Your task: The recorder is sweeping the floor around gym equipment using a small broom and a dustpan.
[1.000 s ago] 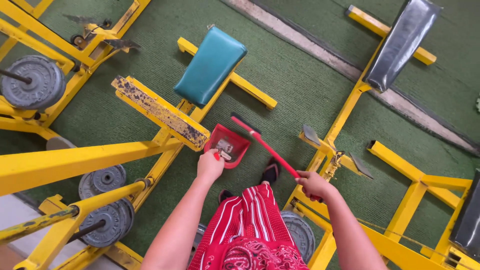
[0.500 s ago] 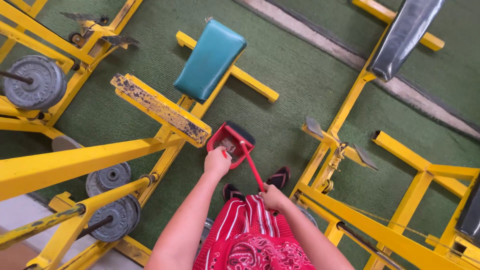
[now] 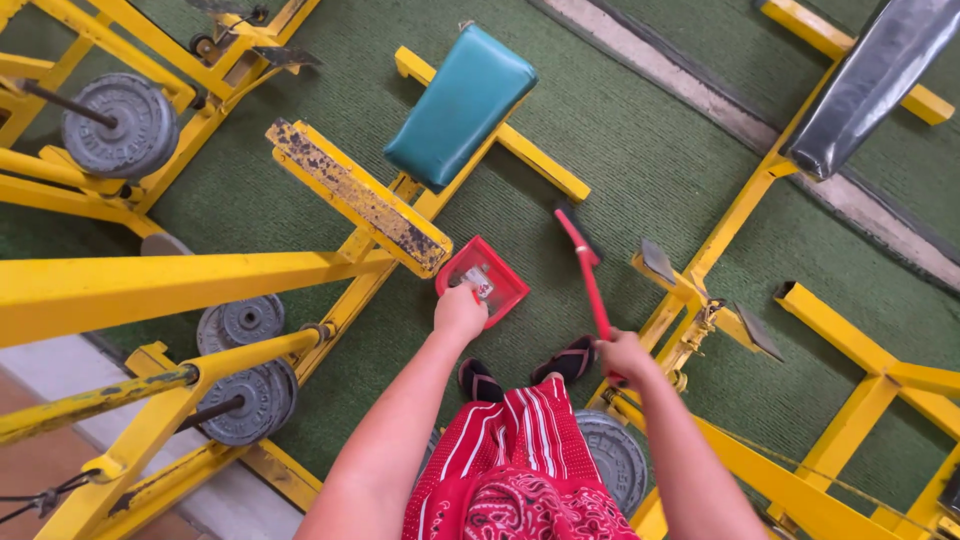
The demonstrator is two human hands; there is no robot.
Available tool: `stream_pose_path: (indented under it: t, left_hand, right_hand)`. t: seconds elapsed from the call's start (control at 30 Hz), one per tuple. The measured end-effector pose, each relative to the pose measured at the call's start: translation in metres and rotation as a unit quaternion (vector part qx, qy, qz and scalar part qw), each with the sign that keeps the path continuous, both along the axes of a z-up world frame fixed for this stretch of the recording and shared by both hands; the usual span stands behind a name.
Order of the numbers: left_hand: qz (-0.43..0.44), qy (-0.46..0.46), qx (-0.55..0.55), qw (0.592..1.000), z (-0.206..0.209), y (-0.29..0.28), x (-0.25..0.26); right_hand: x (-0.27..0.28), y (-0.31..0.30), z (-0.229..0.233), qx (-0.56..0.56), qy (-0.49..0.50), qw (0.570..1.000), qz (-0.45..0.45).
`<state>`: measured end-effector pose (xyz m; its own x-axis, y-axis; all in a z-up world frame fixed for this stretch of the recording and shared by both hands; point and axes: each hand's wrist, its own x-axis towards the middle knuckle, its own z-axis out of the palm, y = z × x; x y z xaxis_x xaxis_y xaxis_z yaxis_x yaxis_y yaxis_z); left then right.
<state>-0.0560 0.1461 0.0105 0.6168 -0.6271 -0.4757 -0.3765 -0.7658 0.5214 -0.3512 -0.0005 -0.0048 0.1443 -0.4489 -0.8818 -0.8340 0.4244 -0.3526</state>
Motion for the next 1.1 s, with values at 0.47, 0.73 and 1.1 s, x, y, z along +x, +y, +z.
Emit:
stream_pose_path:
  t: [0.47, 0.73, 1.1]
  left_hand:
    - [0.008, -0.015, -0.029, 0.999, 0.011, 0.035, 0.014]
    - [0.073, -0.008, -0.022, 0.997, 0.022, 0.097, 0.011]
    - [0.125, -0.006, -0.025, 0.992, 0.031, 0.096, 0.002]
  right_hand:
    - [-0.032, 0.011, 0.069, 0.051, -0.010, 0.990, 0.128]
    - [-0.004, 0.013, 0.002, -0.050, 0.016, 0.987, 0.150]
    - [0.044, 0.083, 0.070, 0.005, -0.033, 0.962, 0.272]
